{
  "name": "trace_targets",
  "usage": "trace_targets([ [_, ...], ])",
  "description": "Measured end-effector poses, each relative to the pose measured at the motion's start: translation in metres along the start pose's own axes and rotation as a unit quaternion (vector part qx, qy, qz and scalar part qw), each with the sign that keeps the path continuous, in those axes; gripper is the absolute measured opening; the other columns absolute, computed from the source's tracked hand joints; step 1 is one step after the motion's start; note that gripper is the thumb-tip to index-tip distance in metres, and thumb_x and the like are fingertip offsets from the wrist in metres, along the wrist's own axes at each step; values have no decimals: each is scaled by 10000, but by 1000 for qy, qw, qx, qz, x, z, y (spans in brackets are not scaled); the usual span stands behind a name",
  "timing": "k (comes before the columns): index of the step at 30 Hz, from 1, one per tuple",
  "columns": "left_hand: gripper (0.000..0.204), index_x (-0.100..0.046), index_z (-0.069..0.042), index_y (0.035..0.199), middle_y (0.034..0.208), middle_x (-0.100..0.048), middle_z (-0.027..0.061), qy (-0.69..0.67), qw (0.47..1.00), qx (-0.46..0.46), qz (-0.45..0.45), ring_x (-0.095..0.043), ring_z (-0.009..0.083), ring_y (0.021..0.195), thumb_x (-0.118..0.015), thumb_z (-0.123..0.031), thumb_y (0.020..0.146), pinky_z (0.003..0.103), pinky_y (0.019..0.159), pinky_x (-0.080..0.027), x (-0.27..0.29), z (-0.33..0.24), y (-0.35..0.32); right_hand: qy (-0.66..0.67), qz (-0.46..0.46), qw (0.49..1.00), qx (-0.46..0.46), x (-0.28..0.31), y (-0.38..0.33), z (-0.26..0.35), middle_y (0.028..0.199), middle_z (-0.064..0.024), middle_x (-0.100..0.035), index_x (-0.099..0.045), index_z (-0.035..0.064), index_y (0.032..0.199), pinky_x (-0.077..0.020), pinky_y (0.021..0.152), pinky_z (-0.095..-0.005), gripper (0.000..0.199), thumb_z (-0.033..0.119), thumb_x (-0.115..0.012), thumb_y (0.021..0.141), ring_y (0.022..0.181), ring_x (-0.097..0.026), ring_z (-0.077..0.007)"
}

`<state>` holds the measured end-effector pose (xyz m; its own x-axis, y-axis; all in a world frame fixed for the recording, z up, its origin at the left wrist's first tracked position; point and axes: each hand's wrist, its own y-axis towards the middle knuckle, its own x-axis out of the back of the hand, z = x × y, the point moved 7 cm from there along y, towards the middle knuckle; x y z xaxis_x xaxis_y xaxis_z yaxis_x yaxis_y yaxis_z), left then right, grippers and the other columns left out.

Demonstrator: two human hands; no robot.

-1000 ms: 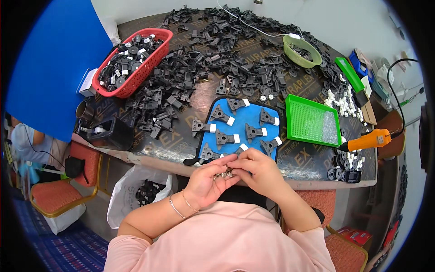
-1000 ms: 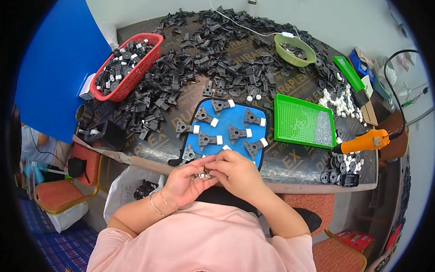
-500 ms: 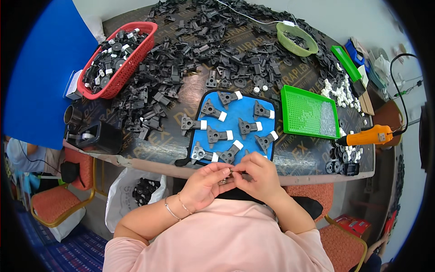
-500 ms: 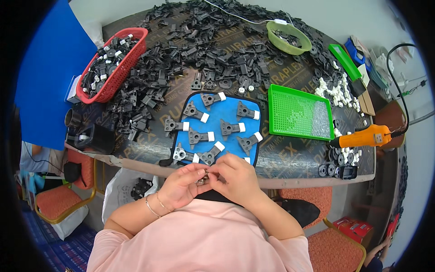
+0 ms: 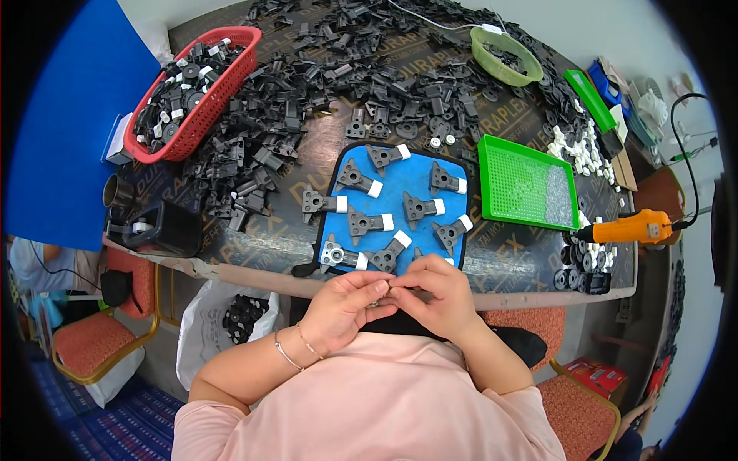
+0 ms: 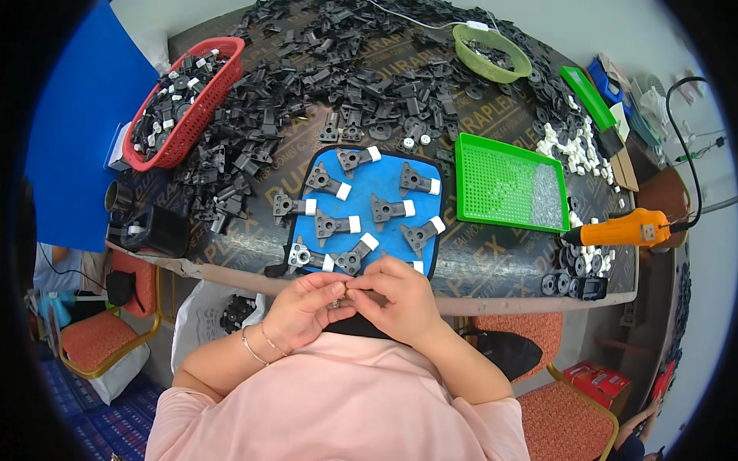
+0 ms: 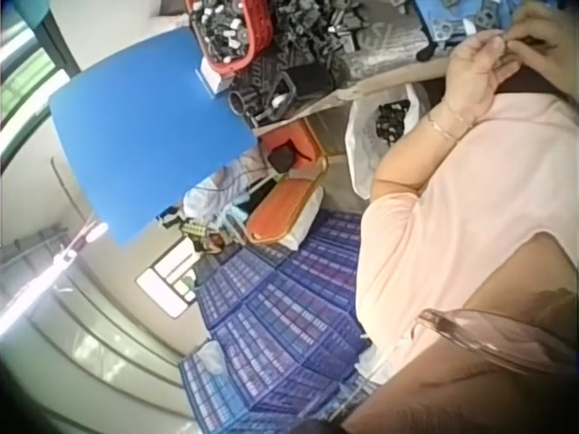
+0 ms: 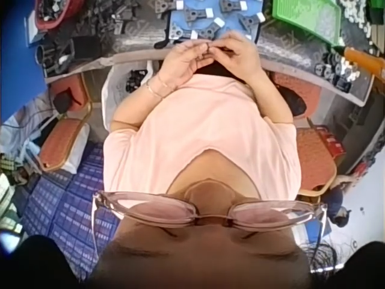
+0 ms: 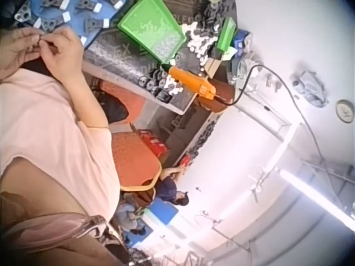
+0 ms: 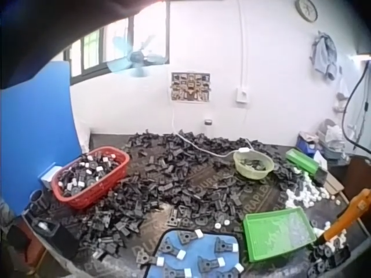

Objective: Assembling small mechanical components by inserting wheels and clips into plastic housings and securing them with an electric screwdriver.

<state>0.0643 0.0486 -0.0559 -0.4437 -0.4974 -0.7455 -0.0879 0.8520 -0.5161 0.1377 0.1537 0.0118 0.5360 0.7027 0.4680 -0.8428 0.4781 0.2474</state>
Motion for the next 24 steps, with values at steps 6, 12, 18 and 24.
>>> trace_targets([
  [6, 210, -573, 7, 1070, 990, -631, 105, 37, 999, 5, -5, -626, 184, 900, -556, -107, 894, 295, 808, -528, -4, 2, 4, 80, -3, 994, -81, 3, -5, -12, 798, -49, -569, -666, 51, 800, -446, 528, -226, 102, -1, -681, 713, 653, -563, -109],
  [12, 190, -578, 2, 1055, 950, -628, 122, 66, 997, 19, -20, -629, 209, 866, -554, -93, 892, 299, 768, -525, -7, 2, 8, -36, -125, 984, -121, 55, 5, -41, 723, -28, -551, -649, 36, 733, -380, 507, -201, 39, 26, -666, 699, 582, -486, -78],
  [18, 200, -580, 2, 1060, 912, -623, 110, 67, 997, 26, -12, -609, 192, 823, -559, -103, 892, 293, 747, -495, -9, 5, 9, -157, -95, 967, -177, 73, 19, -71, 708, -36, -557, -656, 12, 727, -380, 493, -232, 62, 46, -683, 683, 518, -465, -89],
  [24, 209, -582, 1, 1071, 906, -620, 101, 60, 998, 22, -9, -600, 184, 824, -547, -112, 899, 291, 744, -487, -6, 4, 8, -159, -141, 962, -170, 75, 16, -68, 739, -46, -570, -660, 25, 747, -385, 484, -233, 92, 51, -702, 669, 498, -457, -95],
])
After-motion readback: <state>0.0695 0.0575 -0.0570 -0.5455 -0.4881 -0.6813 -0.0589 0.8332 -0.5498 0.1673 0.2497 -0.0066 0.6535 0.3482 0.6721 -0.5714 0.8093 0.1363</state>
